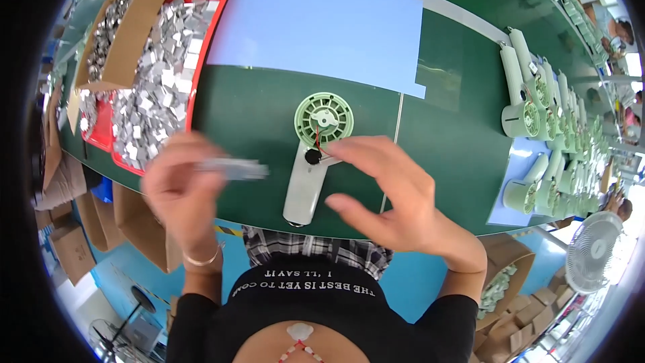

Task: The person assembles handheld fans by applying thermal pads, square electronic components, and round metal plates into the fan centers by hand, then passes the fans down the assembly line.

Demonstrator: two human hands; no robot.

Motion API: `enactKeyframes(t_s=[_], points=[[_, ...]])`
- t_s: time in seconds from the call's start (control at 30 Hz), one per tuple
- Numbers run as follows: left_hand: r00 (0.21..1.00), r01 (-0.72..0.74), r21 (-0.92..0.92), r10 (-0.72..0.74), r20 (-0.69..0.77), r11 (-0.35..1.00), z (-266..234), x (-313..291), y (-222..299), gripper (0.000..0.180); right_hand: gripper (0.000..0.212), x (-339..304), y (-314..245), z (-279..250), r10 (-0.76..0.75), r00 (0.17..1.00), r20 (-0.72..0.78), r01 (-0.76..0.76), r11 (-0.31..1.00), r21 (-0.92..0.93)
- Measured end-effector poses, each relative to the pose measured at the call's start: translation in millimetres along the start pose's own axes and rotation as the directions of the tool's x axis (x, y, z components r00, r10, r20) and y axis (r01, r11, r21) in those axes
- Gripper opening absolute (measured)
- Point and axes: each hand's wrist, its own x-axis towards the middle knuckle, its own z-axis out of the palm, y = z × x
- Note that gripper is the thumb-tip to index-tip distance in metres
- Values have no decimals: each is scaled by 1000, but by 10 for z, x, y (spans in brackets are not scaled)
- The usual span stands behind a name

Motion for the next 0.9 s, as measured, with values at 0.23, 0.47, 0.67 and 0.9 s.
enactKeyframes(t_s=[0.23,0.47,0.67,0.9], points=[[978,-95,77,79,193,993,478,326,-290,32,25,268,-21,-36,355,901,-250,-285,918,277],[824,-562,642,416,385,521,337,67,-567,36,25,372,163,-25,334,930,-151,-341,940,-19],[804,-592,615,429,411,520,409,46,-652,33,19,389,234,35,293,942,-166,-314,942,-120],[811,-584,546,447,376,601,418,31,-752,36,23,383,252,46,270,949,-162,-291,949,-125]])
